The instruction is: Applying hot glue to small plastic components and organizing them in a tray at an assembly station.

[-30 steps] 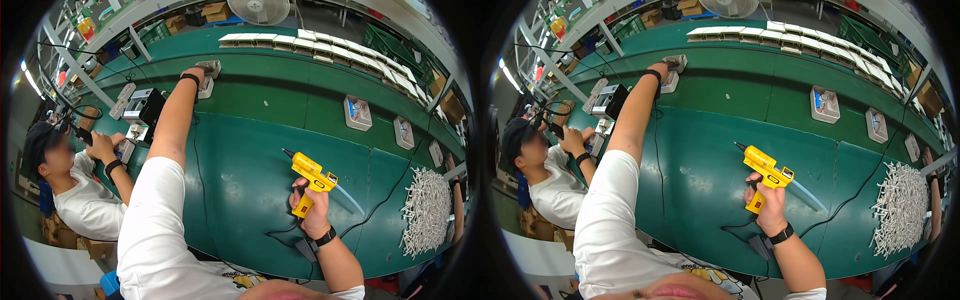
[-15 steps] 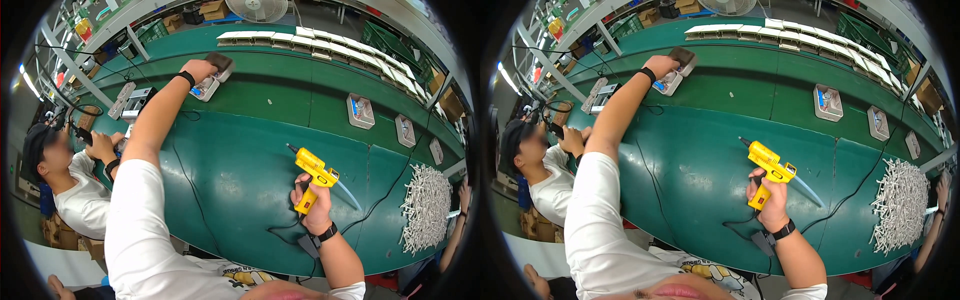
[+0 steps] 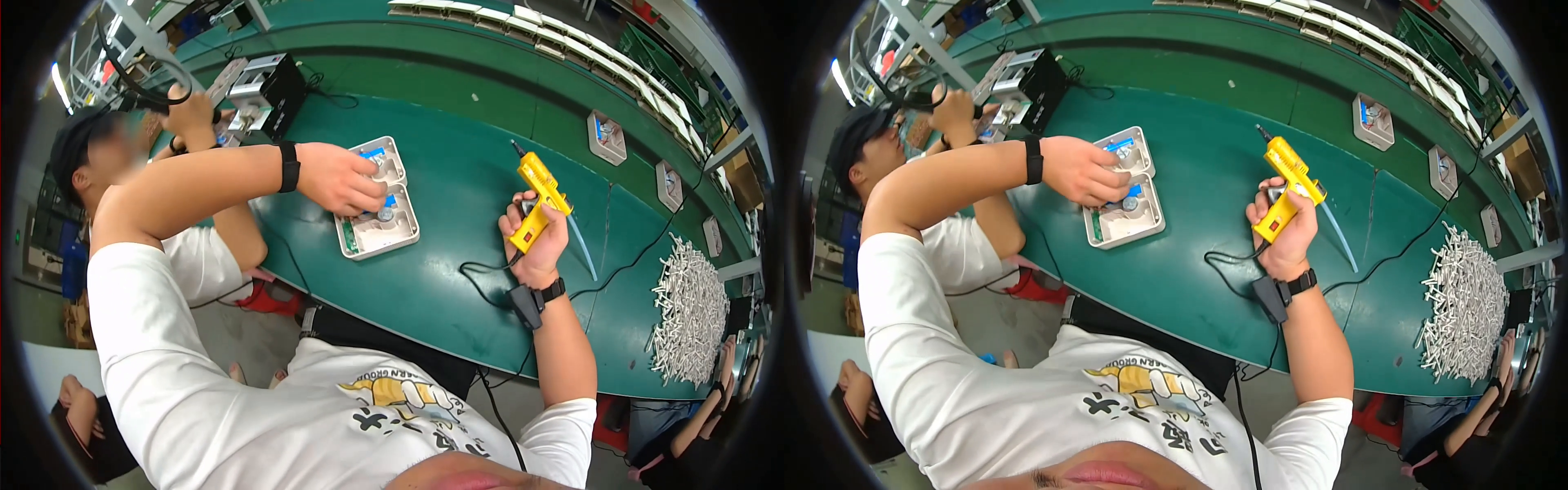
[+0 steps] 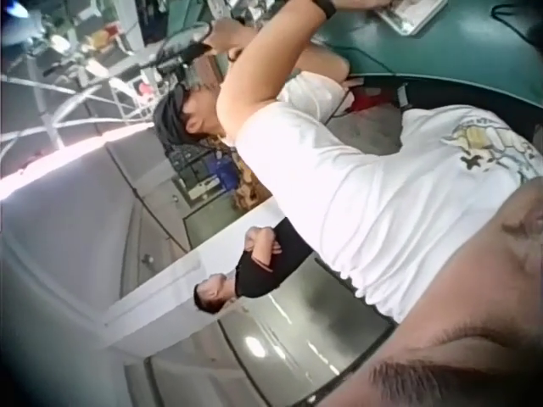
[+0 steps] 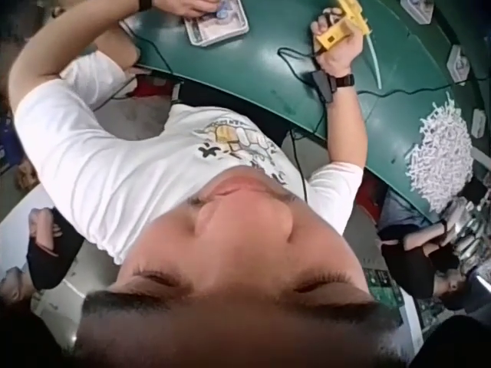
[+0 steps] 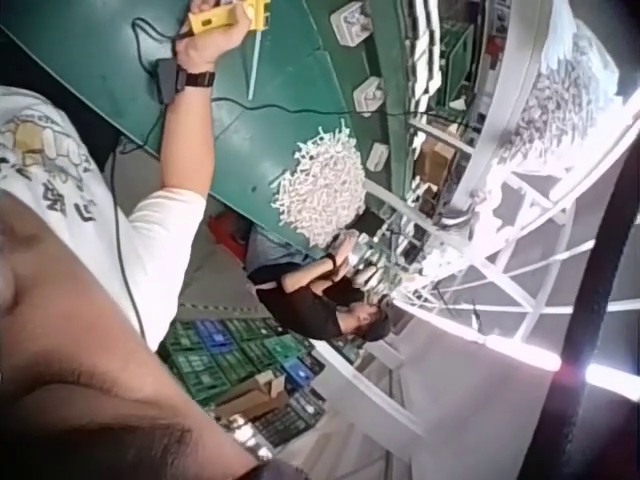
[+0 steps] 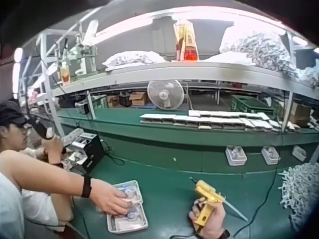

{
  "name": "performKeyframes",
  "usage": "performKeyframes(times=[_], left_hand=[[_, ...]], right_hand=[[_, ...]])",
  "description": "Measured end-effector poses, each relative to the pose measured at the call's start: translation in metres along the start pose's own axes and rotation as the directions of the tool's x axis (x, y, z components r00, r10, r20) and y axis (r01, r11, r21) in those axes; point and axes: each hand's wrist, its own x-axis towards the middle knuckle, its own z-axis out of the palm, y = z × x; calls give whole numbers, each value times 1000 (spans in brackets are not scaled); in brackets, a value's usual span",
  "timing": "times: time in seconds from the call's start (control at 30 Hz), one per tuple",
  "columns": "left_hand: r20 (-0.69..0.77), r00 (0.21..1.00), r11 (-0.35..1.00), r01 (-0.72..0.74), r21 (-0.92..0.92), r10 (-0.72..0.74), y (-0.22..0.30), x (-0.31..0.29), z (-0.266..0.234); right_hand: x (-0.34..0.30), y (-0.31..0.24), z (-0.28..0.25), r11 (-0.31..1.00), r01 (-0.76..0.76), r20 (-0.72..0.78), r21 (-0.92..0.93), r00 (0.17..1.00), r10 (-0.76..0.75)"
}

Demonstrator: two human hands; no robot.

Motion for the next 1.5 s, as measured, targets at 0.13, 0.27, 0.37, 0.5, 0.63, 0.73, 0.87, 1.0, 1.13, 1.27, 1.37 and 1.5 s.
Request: performKeyframes(times=[0.13,0.27,0.37,0.5,0.63,0.73,0.87,1.0,1.13,1.27,1.37,1.5], left_hand=[[56,964,962,264,-73,-261,34,-8,-19],[146,671,626,735,-261,-727,77,18,-40],[219,369,274,889,-368,-903,121,57,-56],[75,233,206,944,-259,-970,165,79,-39],[9,112,99,915,-391,-994,191,81,-34],[41,141,103,862,-497,-989,211,92,-50],[24,77,40,728,-684,-997,214,96,-58],[43,1,-27,761,-648,-999,190,85,-36],[198,175,6,763,-646,-964,171,76,-27],[320,258,12,794,-608,-912,155,74,-33],[358,340,142,866,-479,-870,145,83,-28],[287,389,221,850,-478,-875,153,79,-25]], right_hand=[[0,1,4,1000,-4,1,-20,1000,4],[-3,0,1,999,-9,16,-40,1000,9],[-4,2,0,1000,-3,18,-29,1000,4],[-7,3,2,1000,6,7,-18,1000,-6],[-7,3,5,1000,6,17,-23,1000,-5],[-3,3,9,999,9,19,-33,1000,-9],[-5,2,9,998,7,8,-65,1000,-7],[-4,4,9,997,12,9,-82,1000,-11],[-3,7,9,994,28,12,-103,1000,-27],[-5,9,10,992,37,12,-117,999,-35],[-1,9,10,991,40,16,-131,999,-38],[-6,8,13,980,47,2,-192,999,-48]])
